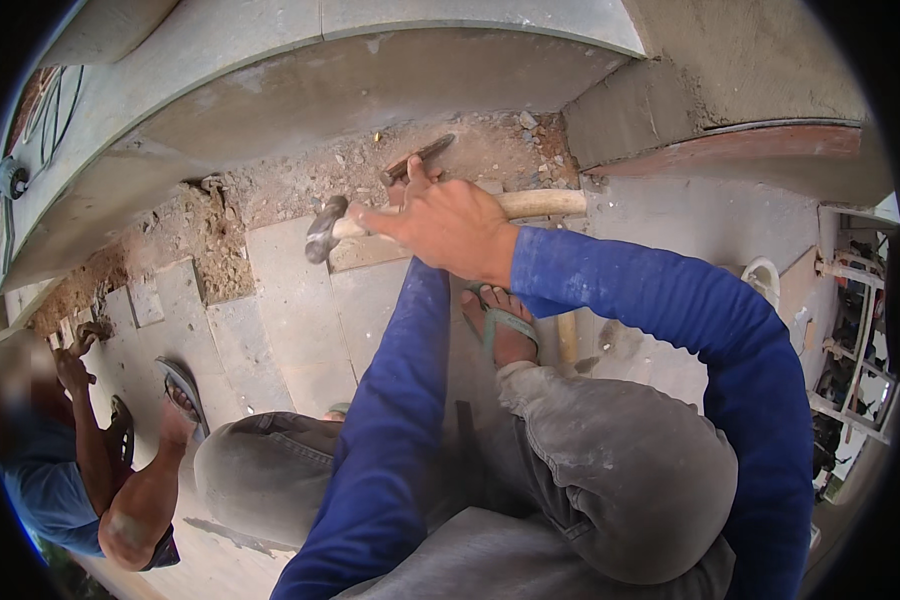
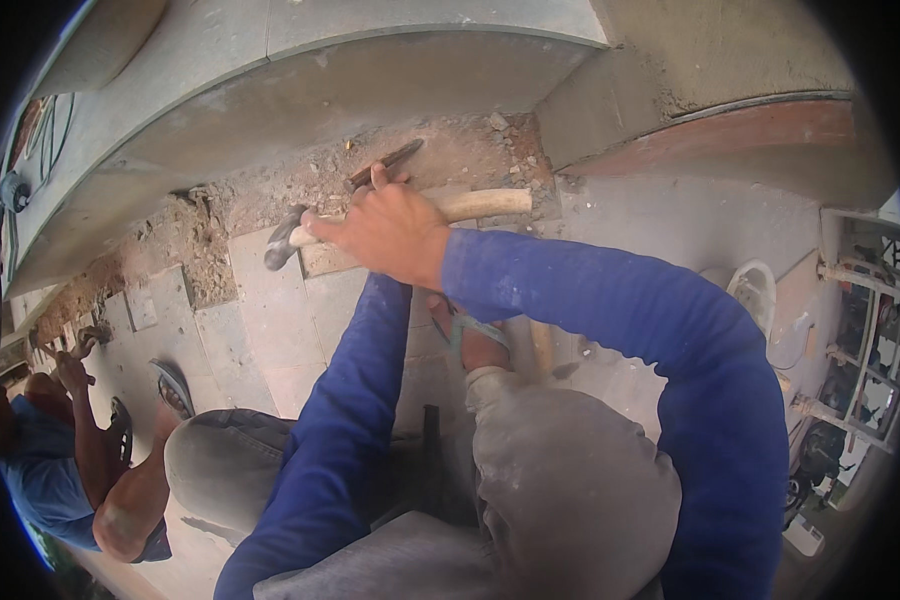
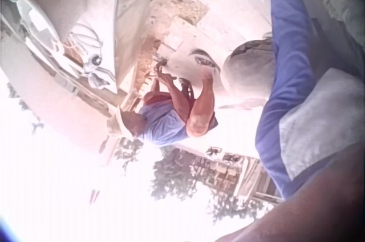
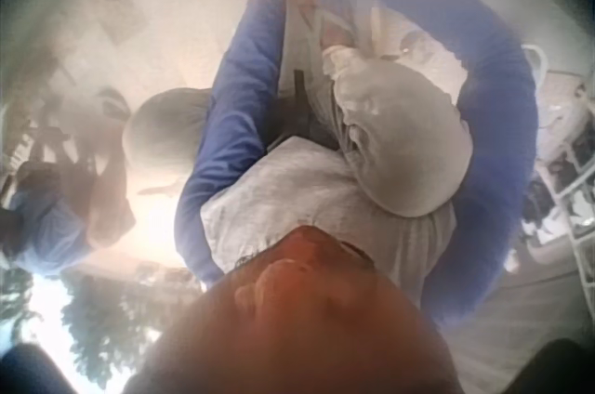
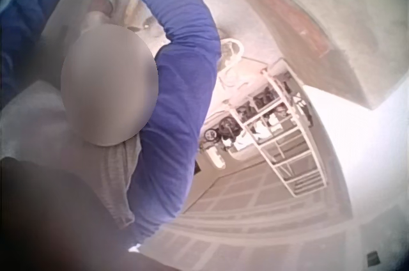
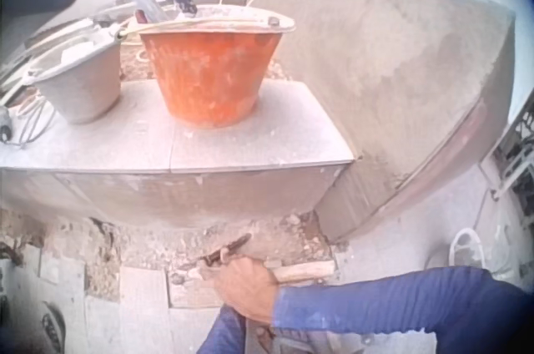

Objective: The person is laying floor tiles in an outdoor area. They use a trowel to spread mortar and a hammer to tap the tiles into place, working alongside another person who is also laying tiles.

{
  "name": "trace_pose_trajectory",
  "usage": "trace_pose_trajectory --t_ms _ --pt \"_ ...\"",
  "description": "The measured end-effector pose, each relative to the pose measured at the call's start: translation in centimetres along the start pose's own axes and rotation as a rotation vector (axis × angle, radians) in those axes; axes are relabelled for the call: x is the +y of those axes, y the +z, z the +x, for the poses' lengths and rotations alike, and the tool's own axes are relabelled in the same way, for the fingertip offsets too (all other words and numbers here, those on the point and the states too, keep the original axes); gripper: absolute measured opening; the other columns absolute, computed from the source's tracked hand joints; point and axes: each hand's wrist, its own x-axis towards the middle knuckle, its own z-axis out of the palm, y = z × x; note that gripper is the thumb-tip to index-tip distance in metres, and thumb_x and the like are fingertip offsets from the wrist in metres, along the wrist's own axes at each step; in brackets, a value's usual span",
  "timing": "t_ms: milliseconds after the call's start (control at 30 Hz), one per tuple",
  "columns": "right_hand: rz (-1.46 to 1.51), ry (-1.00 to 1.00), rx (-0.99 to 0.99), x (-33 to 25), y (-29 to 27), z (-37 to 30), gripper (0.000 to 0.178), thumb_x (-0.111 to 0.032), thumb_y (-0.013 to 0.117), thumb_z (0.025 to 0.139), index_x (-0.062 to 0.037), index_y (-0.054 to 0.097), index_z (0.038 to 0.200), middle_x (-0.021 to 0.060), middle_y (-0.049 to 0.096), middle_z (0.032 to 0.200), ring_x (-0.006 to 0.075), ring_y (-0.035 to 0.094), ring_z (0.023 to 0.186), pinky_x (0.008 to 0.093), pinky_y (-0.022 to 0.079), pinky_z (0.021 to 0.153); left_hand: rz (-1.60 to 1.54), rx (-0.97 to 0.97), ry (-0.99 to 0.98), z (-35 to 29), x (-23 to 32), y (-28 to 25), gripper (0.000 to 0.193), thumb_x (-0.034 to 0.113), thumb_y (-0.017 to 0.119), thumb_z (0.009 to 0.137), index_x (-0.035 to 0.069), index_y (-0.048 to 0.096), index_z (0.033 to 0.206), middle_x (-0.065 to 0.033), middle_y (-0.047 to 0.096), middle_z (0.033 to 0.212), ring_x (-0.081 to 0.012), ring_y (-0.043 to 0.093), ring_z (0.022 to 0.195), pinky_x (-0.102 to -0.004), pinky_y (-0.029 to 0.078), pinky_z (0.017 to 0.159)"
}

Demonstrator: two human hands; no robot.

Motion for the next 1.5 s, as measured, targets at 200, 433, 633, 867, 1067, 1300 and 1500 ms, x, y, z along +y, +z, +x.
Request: trace_pose_trajectory --t_ms 200,433,633,867,1067,1300,1500 --pt "-0.071 -0.199 0.294 -1.7 -0.5 -1.2 0.047 -0.01 0.057 0.089 -0.0132 0.054 0.136 0.0171 0.07 0.082 0.0307 0.073 0.076 0.0383 0.058 0.054 -0.009 -0.035 0.025 1.1 0.3 -0.7 0.043 0.032 0.042 0.108 0.003 0.048 0.139 -0.0104 0.068 0.114 -0.0189 0.065 0.1 -0.0373 0.041 0.11" --pt "-0.12 -0.072 0.093 -2.8 -0.7 -0.6 0.053 -0.012 0.057 0.09 -0.0158 0.05 0.143 0.014 0.071 0.086 0.03 0.073 0.078 0.0401 0.057 0.068 -0.012 -0.053 0.037 1.1 0.0 -0.5 0.042 0.03 0.042 0.108 0.004 0.046 0.141 -0.0115 0.067 0.116 -0.0197 0.066 0.101 -0.038 0.041 0.11" --pt "-0.076 -0.056 0.034 -1.1 -0.6 -0.4 0.052 -0.013 0.057 0.089 -0.0151 0.053 0.14 0.0161 0.071 0.093 0.0303 0.072 0.082 0.0374 0.058 0.055 0.018 -0.065 0.06 0.9 0.4 -0.1 0.041 0.029 0.043 0.108 0.006 0.044 0.142 -0.0124 0.066 0.117 -0.0203 0.066 0.101 -0.0386 0.041 0.11" --pt "-0.068 -0.02 0.012 0.2 -0.1 -0.3 0.053 -0.012 0.058 0.088 -0.0161 0.053 0.14 0.0221 0.07 0.098 0.0323 0.073 0.086 0.0387 0.059 0.056 0.008 -0.081 0.07 1.0 0.6 0.1 0.041 0.027 0.044 0.107 0.007 0.042 0.143 -0.0135 0.066 0.119 -0.0211 0.067 0.101 -0.0392 0.041 0.11" --pt "-0.068 -0.118 0.187 -2.1 -0.9 -1.3 0.048 -0.014 0.057 0.091 -0.0164 0.054 0.139 0.019 0.07 0.091 0.0307 0.073 0.084 0.0437 0.057 0.068 0.02 -0.096 0.08 0.9 1.0 -0.8 0.041 0.025 0.044 0.107 0.009 0.04 0.145 -0.0144 0.065 0.121 -0.0218 0.067 0.101 -0.0398 0.041 0.11" --pt "-0.083 -0.027 0.134 -2.9 -2.2 -0.7 0.052 -0.012 0.056 0.091 -0.0228 0.053 0.141 0.0185 0.07 0.087 0.0276 0.072 0.072 0.0454 0.055 0.069 0.045 -0.096 0.101 1.2 1.5 -0.6 0.042 0.024 0.045 0.107 0.01 0.039 0.146 -0.0155 0.064 0.122 -0.0225 0.067 0.101 -0.0404 0.042 0.11" --pt "-0.006 0.083 -0.006 -0.1 -0.1 0.8 0.049 -0.016 0.054 0.095 -0.0222 0.05 0.144 0.0095 0.07 0.076 0.0241 0.072 0.075 0.0593 0.046 0.097 0.11 -0.127 0.105 0.1 2.1 0.0 0.043 0.022 0.046 0.107 0.012 0.037 0.148 -0.0164 0.063 0.124 -0.0232 0.068 0.101 -0.041 0.042 0.11"
